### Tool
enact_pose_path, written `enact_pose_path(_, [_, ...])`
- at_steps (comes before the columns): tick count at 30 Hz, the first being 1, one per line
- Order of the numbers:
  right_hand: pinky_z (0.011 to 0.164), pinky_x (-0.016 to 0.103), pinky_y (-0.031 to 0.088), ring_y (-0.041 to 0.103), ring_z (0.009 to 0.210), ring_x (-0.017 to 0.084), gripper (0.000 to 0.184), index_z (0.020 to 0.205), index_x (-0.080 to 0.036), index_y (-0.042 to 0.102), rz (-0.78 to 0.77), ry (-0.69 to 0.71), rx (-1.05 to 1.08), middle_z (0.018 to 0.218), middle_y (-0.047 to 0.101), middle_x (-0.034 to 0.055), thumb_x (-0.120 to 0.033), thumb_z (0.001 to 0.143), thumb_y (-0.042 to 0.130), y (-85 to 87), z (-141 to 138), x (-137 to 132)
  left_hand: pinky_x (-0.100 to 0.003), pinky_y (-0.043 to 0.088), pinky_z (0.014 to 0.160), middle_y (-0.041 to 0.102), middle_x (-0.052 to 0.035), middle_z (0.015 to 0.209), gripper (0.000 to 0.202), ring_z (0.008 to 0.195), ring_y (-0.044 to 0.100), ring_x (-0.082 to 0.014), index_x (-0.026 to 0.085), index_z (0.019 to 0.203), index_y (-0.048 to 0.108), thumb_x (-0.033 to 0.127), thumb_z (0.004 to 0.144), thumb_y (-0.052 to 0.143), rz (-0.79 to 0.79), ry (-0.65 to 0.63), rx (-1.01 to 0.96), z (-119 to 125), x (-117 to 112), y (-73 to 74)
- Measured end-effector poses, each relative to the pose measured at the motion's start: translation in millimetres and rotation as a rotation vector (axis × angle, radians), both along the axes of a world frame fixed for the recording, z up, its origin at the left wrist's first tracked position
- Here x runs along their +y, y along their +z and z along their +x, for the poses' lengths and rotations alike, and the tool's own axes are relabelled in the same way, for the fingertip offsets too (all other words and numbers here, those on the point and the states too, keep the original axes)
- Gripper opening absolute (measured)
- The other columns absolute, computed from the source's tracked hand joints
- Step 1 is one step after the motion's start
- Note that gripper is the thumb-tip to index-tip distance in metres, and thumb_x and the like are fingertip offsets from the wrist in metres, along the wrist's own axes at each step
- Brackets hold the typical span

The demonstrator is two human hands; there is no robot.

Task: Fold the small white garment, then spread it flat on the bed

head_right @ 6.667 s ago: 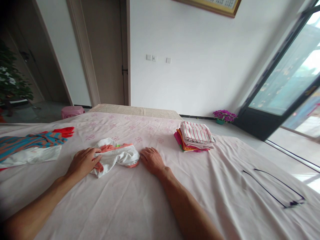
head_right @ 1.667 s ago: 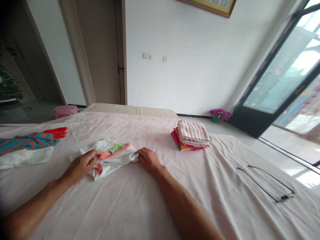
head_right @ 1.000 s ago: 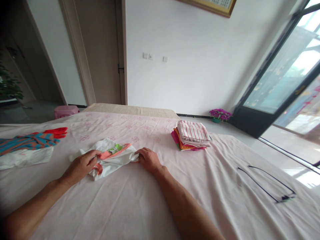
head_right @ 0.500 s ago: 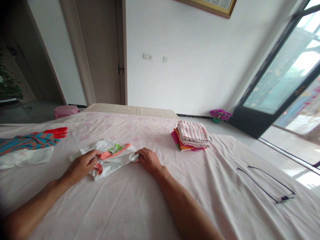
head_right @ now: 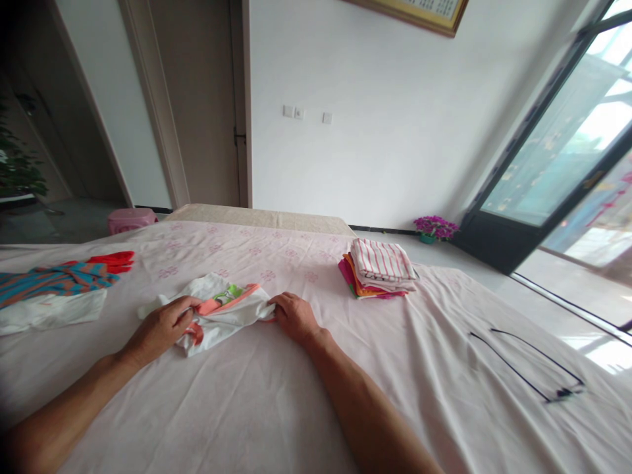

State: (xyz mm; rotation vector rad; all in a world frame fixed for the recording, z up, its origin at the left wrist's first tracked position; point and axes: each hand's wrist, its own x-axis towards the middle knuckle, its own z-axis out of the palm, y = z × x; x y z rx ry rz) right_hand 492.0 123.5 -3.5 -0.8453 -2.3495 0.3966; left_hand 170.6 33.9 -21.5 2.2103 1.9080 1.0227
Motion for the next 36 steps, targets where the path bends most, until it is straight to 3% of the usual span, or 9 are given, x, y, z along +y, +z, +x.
enact_pose_path(7, [0.08,0.024,0.048,0.065,0.087,0.016,0.036,0.102,-0.022,0.07,0.01,-0.033,0.069,0.096,0.07,0.0032,-0.004,0.08,0.048,0.4,-0.4,-1.6,-0.023,0.048,0.078,0.069,0.001,0.088,0.021,0.082,0.067,-0.0145,0.023,0.093,0.06,0.021,0.089,0.039,0.065,-0.027,0.01,-0.6,-0.2,-1.2])
enact_pose_path(18, [0.07,0.024,0.046,0.06,0.074,0.014,0.03,0.096,-0.021,0.068,0.087,-0.099,0.407,0.084,0.063,0.0014,-0.009,0.083,0.044,1.4,-2.4,-1.7,-0.024,0.048,0.076,0.068,0.0,0.087,0.018,0.082,0.067,-0.0161,0.022,0.091,0.057,0.014,0.085,0.042,0.307,0.013,0.045,0.0,-2.7,2.9])
enact_pose_path(29, [0.068,0.024,0.045,0.059,0.073,0.014,0.029,0.1,-0.021,0.069,0.054,-0.118,0.326,0.084,0.065,0.0019,-0.014,0.085,0.045,-0.7,-2.7,-1.0,-0.026,0.048,0.075,0.067,-0.001,0.087,0.023,0.083,0.067,-0.0176,0.023,0.094,0.053,0.01,0.081,0.04,0.268,0.053,0.142,-0.4,-2.0,2.7])
enact_pose_path(36, [0.066,0.023,0.047,0.061,0.069,0.014,0.027,0.103,-0.022,0.07,-0.018,-0.177,0.313,0.078,0.067,0.0004,-0.021,0.089,0.046,-1.5,-2.9,-1.5,-0.029,0.047,0.08,0.068,-0.0029,0.098,0.025,0.092,0.066,-0.0202,0.024,0.102,0.055,0.014,0.08,0.046,0.196,0.059,0.246,6.7,-7.7,14.1])
